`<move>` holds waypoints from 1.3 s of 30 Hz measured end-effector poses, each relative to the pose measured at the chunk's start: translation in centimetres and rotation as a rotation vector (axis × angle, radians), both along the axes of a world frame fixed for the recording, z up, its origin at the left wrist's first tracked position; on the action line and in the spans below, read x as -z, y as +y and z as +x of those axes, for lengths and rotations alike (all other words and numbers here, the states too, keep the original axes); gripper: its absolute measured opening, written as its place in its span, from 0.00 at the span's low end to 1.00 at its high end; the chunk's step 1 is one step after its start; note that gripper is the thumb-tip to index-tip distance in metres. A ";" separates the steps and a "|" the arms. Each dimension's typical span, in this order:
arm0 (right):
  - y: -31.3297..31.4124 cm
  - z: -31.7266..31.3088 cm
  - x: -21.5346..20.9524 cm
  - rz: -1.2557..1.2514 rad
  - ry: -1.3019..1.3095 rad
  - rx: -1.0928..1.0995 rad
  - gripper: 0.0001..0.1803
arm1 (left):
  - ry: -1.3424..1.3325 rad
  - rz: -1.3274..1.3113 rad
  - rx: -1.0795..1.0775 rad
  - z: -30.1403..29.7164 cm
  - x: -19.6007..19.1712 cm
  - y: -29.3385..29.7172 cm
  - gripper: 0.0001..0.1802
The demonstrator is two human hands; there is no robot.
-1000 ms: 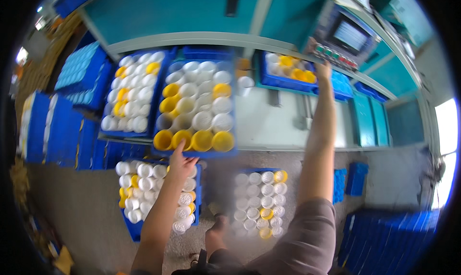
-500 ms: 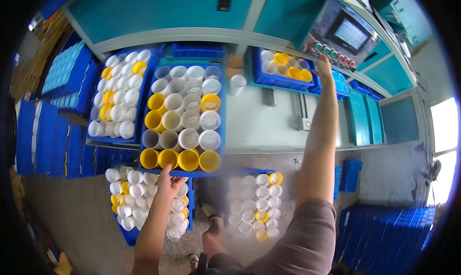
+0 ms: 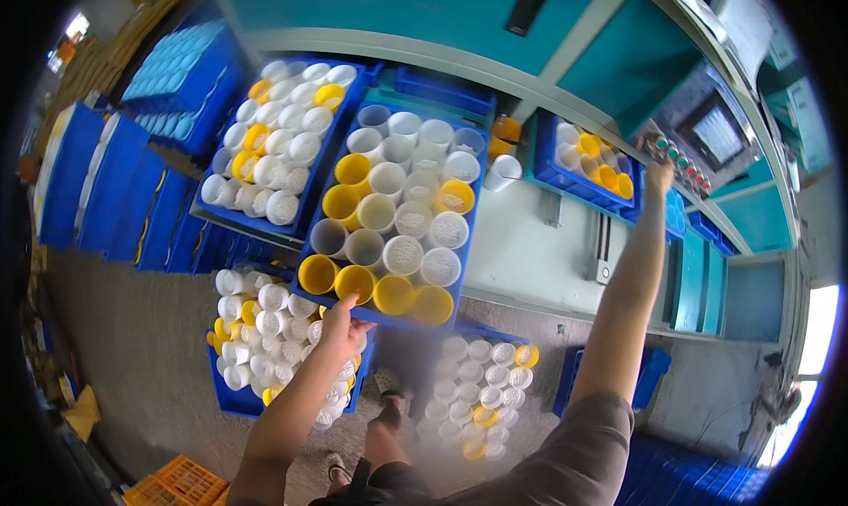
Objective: The person moves blue trays filled with small plastic cups to a green injection molding machine, uses a yellow air gun to clean the mold, and places cups into the mold cavities. The person then operates the machine and collects the finished cups into a tray.
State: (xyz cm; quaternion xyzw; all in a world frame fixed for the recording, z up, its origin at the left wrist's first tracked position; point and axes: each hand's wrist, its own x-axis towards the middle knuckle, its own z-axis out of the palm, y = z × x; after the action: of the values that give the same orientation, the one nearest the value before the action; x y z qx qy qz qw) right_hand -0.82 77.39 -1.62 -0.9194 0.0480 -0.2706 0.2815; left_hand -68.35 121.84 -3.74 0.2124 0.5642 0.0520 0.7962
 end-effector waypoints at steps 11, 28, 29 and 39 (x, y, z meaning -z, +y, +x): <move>0.9 -10.7 1.3 0.306 0.154 -0.487 0.34 | 0.139 0.157 -0.133 2.8 0.5 -1.6 0.20; 29.0 -75.3 -1.5 0.345 1.597 -1.076 0.35 | 0.208 0.384 -0.017 -32.2 -19.4 -4.9 0.26; 30.4 -78.4 -2.3 0.322 1.616 -1.104 0.34 | 0.243 0.380 -0.028 -35.0 -19.6 -5.4 0.26; 37.8 -111.6 -7.3 0.185 1.649 -1.316 0.27 | 0.359 0.328 -0.587 -70.0 -16.5 -13.0 0.28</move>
State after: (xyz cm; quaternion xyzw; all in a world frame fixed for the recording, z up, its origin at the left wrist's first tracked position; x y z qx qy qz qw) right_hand -112.38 115.14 5.70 -0.6386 -0.2627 0.6477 0.3219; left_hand -138.31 108.88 12.77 0.1721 0.7156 0.3296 0.5914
